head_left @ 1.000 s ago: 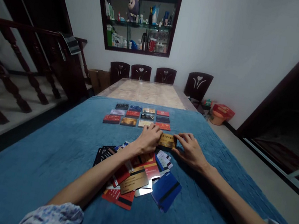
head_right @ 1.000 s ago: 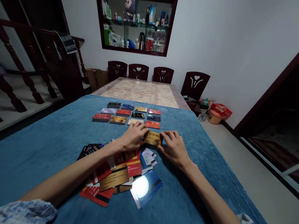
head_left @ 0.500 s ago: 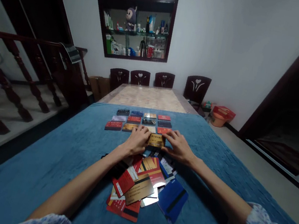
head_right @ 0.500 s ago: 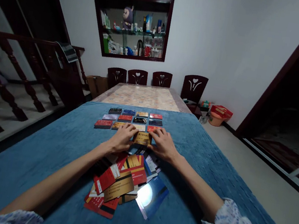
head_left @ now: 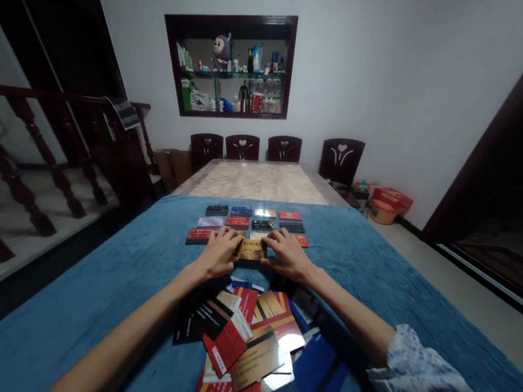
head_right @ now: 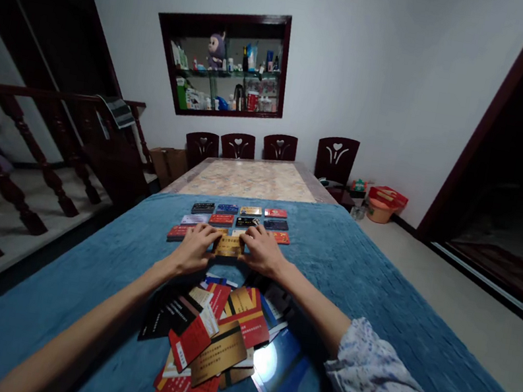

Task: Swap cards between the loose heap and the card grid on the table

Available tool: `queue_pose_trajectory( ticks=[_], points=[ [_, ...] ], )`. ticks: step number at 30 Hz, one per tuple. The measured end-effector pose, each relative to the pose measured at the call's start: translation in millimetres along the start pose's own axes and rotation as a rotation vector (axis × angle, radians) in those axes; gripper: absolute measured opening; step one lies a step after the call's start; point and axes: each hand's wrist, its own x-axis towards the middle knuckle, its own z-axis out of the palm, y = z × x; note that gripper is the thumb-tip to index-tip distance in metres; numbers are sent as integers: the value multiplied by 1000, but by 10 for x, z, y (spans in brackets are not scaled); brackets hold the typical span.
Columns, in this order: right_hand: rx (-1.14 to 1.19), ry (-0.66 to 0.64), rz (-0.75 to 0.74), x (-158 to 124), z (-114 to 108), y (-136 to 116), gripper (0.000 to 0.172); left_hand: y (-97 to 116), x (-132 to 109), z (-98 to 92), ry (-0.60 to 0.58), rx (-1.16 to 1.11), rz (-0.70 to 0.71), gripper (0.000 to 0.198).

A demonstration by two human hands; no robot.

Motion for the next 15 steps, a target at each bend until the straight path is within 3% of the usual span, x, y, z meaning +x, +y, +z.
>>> queue_pose_trajectory(
  ticks=[15],
  points=[
    [-17,-139,22,606,75,-188,32,-570,114,54,7,19,-72,44]
  ],
)
